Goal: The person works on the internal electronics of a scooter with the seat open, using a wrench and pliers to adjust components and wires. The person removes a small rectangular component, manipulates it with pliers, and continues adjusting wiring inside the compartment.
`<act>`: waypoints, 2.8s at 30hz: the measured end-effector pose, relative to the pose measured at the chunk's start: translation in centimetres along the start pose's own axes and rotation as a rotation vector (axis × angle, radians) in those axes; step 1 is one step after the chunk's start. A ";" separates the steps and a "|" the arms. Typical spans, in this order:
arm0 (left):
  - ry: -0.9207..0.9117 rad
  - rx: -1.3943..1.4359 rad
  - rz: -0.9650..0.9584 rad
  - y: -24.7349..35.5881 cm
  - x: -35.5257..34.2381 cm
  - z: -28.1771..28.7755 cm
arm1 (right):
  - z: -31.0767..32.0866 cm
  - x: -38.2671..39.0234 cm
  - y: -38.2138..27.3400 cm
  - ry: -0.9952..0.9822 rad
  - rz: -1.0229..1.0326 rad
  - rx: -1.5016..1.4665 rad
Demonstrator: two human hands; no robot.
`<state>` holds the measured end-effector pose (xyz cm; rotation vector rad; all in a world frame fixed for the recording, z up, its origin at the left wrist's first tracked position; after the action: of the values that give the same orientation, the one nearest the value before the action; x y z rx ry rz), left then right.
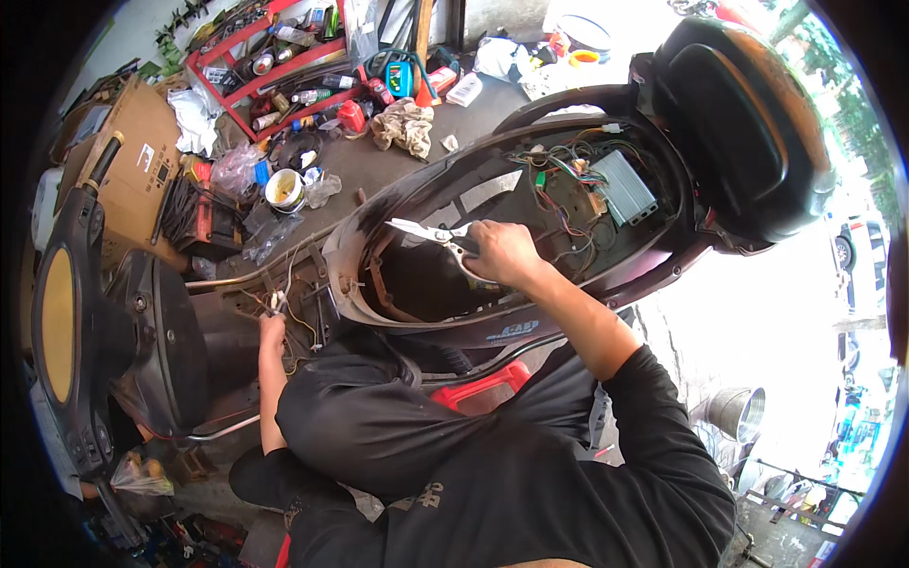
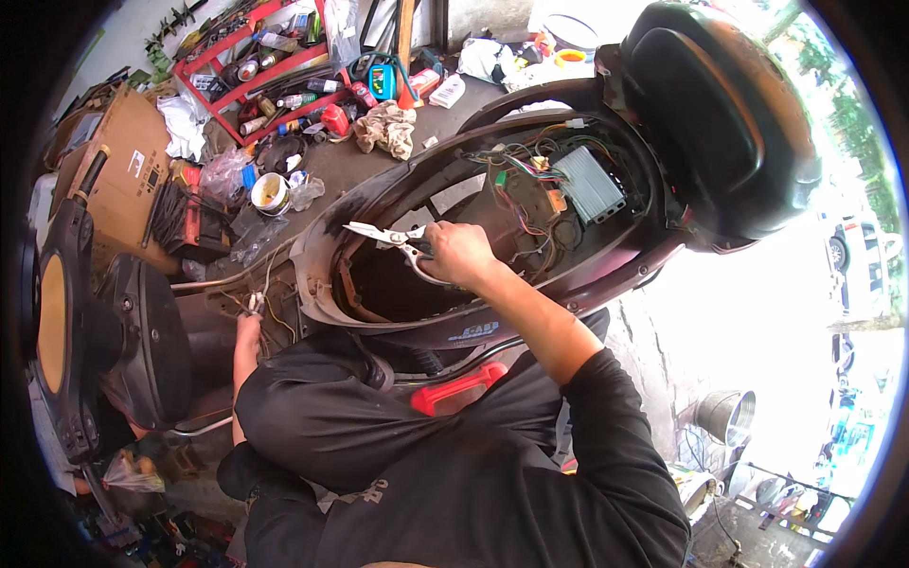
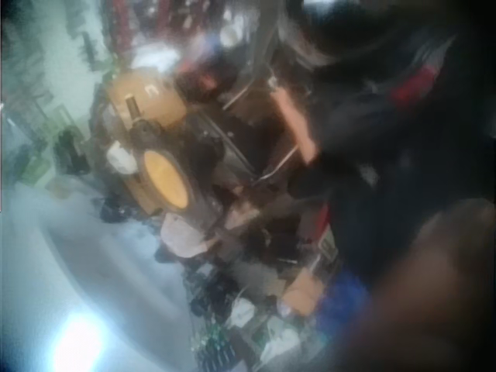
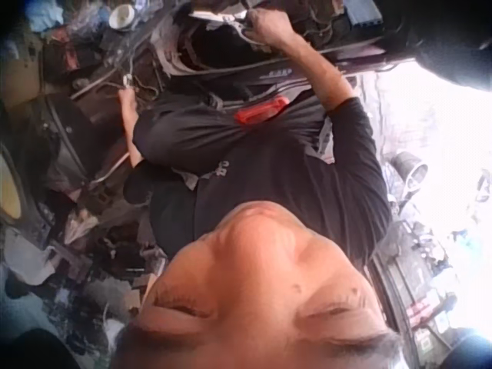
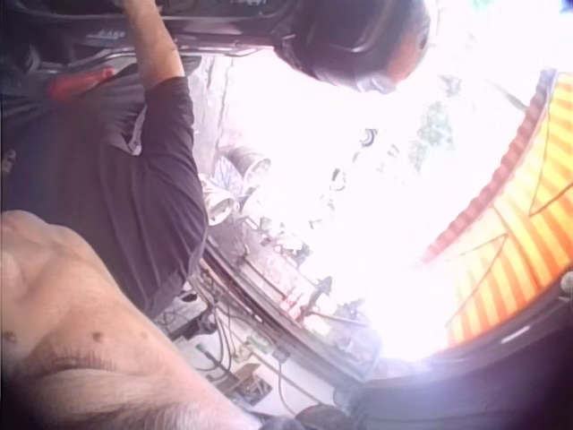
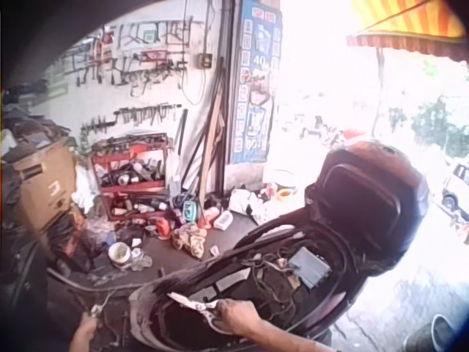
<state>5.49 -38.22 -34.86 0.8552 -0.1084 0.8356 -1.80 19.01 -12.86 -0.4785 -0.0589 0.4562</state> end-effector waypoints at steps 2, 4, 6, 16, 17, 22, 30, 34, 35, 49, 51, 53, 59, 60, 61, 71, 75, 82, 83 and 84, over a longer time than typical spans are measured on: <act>0.087 -0.262 -0.020 0.7 1.2 -0.4 | -0.4 -0.1 0.6 0.003 0.010 -0.005; -0.202 -0.153 -0.086 8.2 3.5 -2.4 | 0.2 0.4 1.8 0.089 -0.013 -0.033; -0.259 -0.098 -0.229 6.6 2.6 1.4 | -0.1 -0.2 0.1 0.179 0.088 -0.162; -0.383 -0.230 -0.997 41.8 21.8 0.7 | 16.1 5.3 5.6 0.675 -0.048 -0.467; -0.391 -0.297 -1.108 43.8 23.0 -0.4 | 17.9 6.0 7.3 0.660 -0.097 -0.385; -0.455 -0.643 -1.400 50.7 33.5 -10.5 | 22.3 10.8 12.1 0.763 -0.118 0.042; -0.232 -0.548 -1.747 52.5 38.3 -25.5 | 21.7 15.6 12.9 0.872 -0.208 -0.134; -0.166 -0.807 -1.755 53.2 38.3 -27.0 | 21.8 16.1 13.2 0.912 -0.250 -0.161; -0.232 -0.737 -1.825 53.5 37.2 -27.9 | 21.9 16.1 13.3 0.923 -0.245 -0.167; -0.103 -0.162 -1.889 54.4 35.2 -30.6 | 21.8 15.8 13.2 0.905 -0.210 -0.117; -0.176 -0.293 -1.805 54.2 33.8 -31.7 | 21.8 15.6 12.7 0.921 -0.181 -0.092; -0.235 -0.573 -1.680 53.4 31.9 -32.8 | 21.5 15.4 12.8 0.891 -0.231 -0.126; -0.103 -0.892 -1.532 53.8 33.0 -34.0 | 21.9 15.5 13.2 0.871 -0.281 -0.107; -0.079 -0.757 -1.542 53.5 32.9 -34.2 | 21.8 15.7 13.1 0.879 -0.279 -0.103; -0.083 -0.653 -1.570 53.3 32.5 -34.2 | 21.7 15.7 13.1 0.887 -0.263 -0.101; 0.068 0.203 -1.836 49.5 38.1 -27.6 | 21.1 15.9 13.2 0.930 -0.213 -0.066; -0.264 -0.167 -1.896 44.0 40.0 -28.0 | 21.4 16.1 13.1 0.942 -0.231 -0.089; -0.408 -0.256 -1.657 40.0 40.7 -27.3 | 21.1 15.7 12.7 0.873 -0.232 -0.008; -0.441 -0.205 -1.663 39.6 40.4 -27.8 | 21.1 15.8 12.7 0.884 -0.228 -0.030; -0.463 -0.183 -1.661 39.4 40.3 -28.0 | 21.2 15.8 12.6 0.894 -0.222 -0.051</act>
<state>-0.60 20.44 -12.90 0.6569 0.1292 -0.9174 3.80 44.99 -0.61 -0.6824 0.7321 -0.0060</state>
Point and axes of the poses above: each hand's wrist, its own x-axis away from the middle knuckle, its own z-axis out of the back of the hand, y = z × x, the point moved 5 cm from there along -x, towards the middle knuckle, and after that the axes turned 9 degrees about -x, right-handed, at the moved point
